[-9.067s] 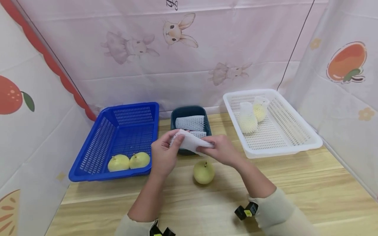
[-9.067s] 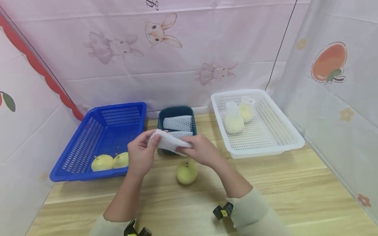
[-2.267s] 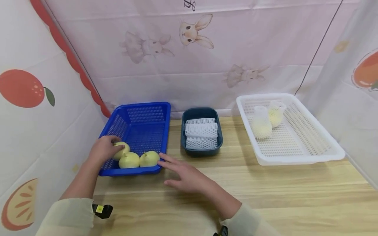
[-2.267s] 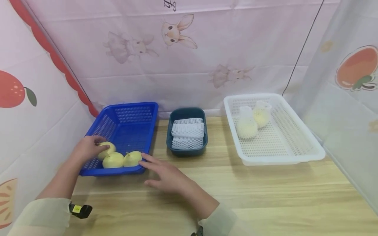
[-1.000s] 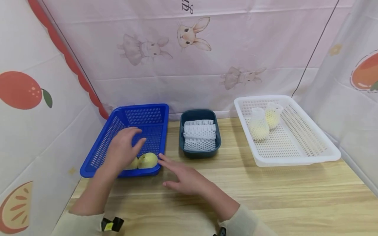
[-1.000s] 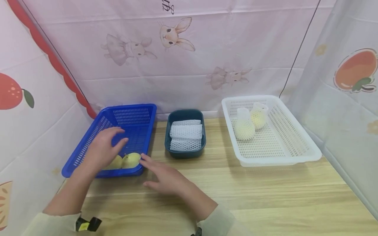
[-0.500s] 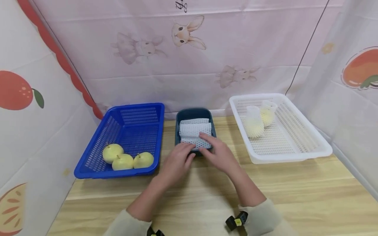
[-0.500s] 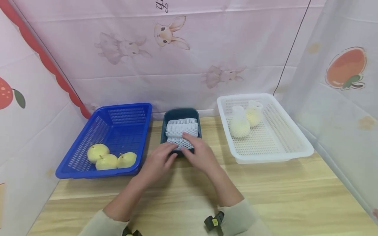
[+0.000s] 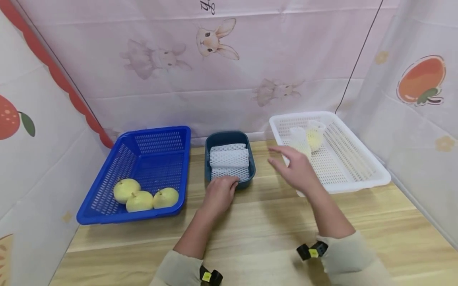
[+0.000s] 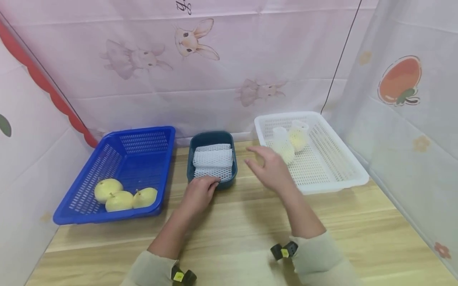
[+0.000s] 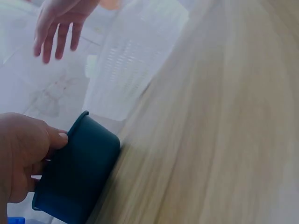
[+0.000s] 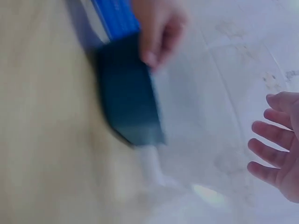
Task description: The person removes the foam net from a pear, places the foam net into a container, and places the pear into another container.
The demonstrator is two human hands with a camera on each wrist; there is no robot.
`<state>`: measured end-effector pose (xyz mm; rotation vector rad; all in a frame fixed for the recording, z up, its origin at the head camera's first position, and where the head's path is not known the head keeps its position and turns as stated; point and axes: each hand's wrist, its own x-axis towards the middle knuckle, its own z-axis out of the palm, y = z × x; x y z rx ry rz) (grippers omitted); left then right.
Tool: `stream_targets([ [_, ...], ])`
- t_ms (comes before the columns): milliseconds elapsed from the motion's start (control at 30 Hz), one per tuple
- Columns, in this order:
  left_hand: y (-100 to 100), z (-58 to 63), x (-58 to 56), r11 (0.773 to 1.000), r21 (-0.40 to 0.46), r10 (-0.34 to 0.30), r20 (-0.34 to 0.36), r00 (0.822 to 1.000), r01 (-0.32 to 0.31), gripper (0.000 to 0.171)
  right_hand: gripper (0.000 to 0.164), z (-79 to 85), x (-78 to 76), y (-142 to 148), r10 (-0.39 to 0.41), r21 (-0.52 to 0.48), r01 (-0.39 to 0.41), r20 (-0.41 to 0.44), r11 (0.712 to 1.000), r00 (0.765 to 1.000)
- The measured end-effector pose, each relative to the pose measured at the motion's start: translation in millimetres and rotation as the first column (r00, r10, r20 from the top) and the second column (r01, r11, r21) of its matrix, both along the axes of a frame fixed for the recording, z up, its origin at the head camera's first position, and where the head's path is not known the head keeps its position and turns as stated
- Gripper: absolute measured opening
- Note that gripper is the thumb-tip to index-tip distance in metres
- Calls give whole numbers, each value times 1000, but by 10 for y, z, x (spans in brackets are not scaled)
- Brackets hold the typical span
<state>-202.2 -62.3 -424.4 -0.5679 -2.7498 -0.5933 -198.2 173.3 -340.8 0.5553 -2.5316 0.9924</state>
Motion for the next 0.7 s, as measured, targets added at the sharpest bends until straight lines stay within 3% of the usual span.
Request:
stream_targets([
  [200, -22, -2, -32, 1000, -2, 10, 10, 1000, -10, 15, 42, 426, -315, 297, -51, 41, 46, 132, 998, 990],
  [333, -20, -15, -43, 1000, -3, 0, 12, 1000, 0, 15, 51, 558, -602, 542, -88, 138, 53, 266, 989, 960],
  [567, -6, -58, -48, 1000, -17, 7, 7, 1000, -6, 15, 67, 444, -1029, 854, -203, 334, 47, 448, 941, 870],
  [700, 4, -71, -55, 1000, -19, 4, 7, 1000, -3, 15, 70, 316, -1163, 947, -208, 376, 3, 505, 927, 838],
])
